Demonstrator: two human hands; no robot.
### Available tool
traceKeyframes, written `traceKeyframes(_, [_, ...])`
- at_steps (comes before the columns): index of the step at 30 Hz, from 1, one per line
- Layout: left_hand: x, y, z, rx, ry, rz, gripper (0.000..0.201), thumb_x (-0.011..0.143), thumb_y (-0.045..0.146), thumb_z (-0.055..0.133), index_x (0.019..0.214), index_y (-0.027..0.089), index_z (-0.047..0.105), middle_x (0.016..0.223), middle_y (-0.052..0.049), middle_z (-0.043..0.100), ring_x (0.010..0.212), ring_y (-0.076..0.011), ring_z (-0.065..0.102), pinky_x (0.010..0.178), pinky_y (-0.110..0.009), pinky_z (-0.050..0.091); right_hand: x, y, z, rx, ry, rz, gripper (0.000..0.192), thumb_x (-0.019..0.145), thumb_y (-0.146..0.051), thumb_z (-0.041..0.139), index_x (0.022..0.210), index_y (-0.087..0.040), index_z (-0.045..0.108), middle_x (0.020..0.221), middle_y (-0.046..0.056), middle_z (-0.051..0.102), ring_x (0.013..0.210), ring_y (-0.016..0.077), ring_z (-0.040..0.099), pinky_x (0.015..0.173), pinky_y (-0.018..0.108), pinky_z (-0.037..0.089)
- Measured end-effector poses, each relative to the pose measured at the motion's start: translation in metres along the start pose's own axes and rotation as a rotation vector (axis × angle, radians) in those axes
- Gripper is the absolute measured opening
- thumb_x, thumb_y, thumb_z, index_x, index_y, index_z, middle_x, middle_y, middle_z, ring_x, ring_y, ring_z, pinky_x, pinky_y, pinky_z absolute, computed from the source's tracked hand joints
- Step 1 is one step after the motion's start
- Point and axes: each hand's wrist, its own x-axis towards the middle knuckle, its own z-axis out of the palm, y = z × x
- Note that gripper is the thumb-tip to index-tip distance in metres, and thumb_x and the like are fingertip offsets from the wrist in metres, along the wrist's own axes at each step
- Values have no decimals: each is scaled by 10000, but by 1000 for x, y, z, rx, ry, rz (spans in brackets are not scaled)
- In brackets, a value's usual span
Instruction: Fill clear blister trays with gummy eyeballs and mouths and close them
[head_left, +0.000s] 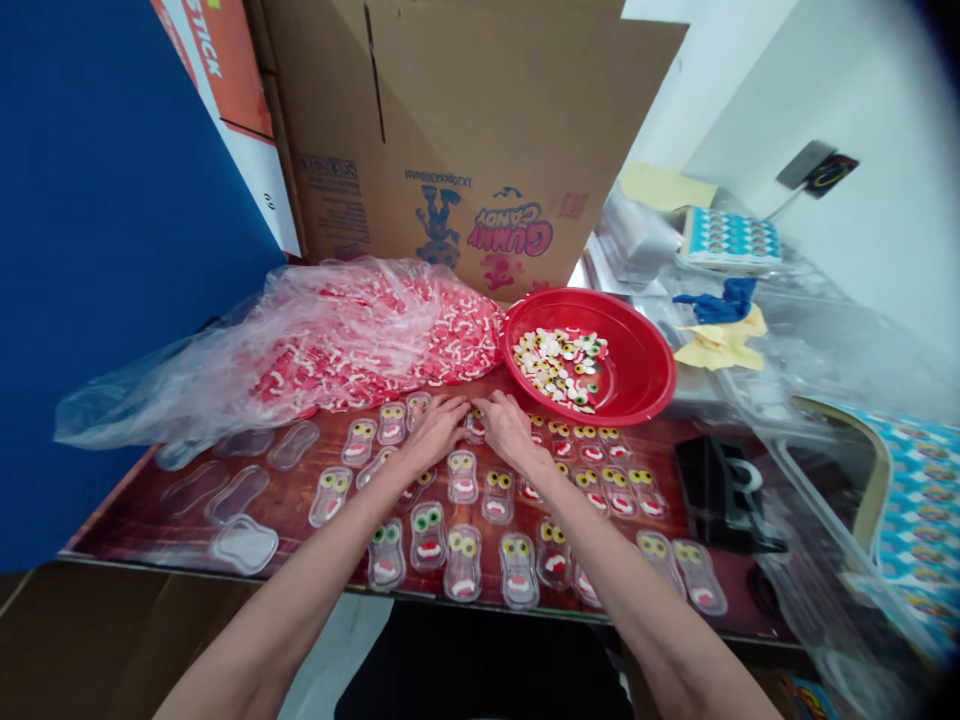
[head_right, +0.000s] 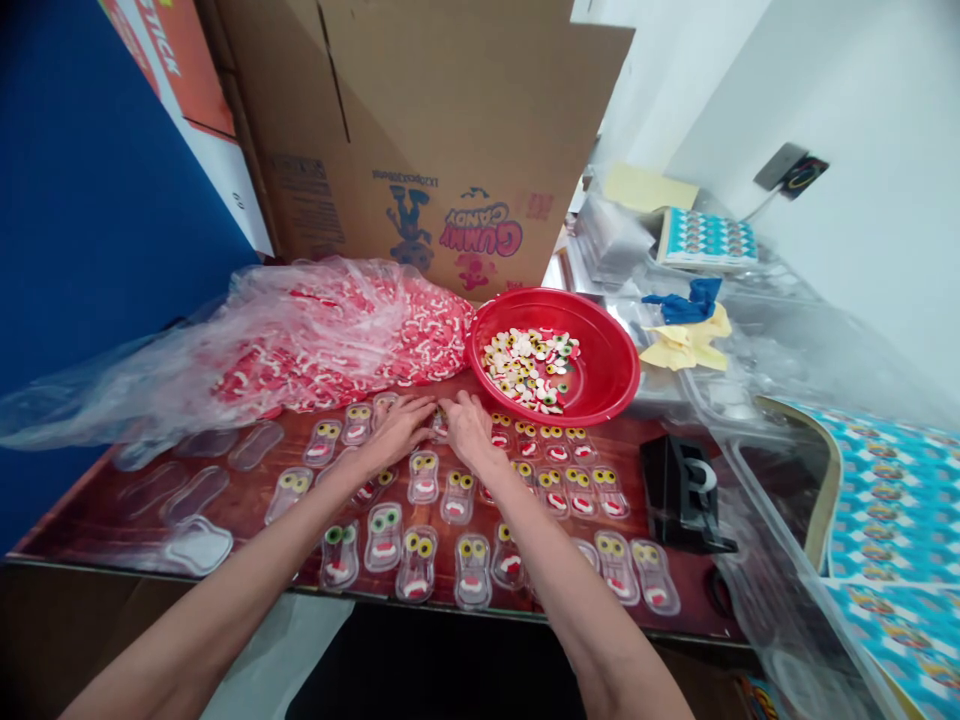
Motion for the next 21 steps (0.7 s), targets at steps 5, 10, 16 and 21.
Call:
traceKeyframes(5, [-1, 5, -6, 94, -25, 76, 435, 938, 309, 554, 1362, 208, 571, 1424, -124, 576, 1317, -335, 438, 1077, -539, 319, 3, 2, 3, -32, 16, -5, 311, 967, -257, 476, 1184, -199, 691, 1144, 123, 633, 1095, 256, 532, 969, 362, 393])
traceKeyframes(10, [-2, 11, -11, 171, -47, 74, 403, 965, 324, 510, 1350, 219, 572, 1414, -111, 587, 1300, -348, 447, 1024, -562, 346, -7, 2, -6, -56, 29, -6, 372, 972, -195, 418, 1257, -208, 657, 1195, 112, 631, 1106, 254, 515, 929, 360, 382])
traceKeyframes(16, [0, 20, -14, 201, -20, 91, 355, 983, 302, 458, 1294, 199, 593, 1392, -122, 594, 1258, -345, 467, 999, -583, 356, -25, 6, -14, -140, 40, -116, 296, 964, -270, 513, 1179, -216, 709, 1246, 91, 660, 1073, 250, 510, 893, 364, 358])
traceKeyframes(21, [-7, 39, -27, 243, -79, 31, 343, 966, 215, 469, 1280, 197, 605, 1302, -107, 648, 1198, -303, 538, 1007, -582, 401, -28, 23, 3, -231, 77, -176, 284, 956, -260, 511, 1070, -207, 766, 1228, 84, 699, 965, 243, 559, 783, 345, 379])
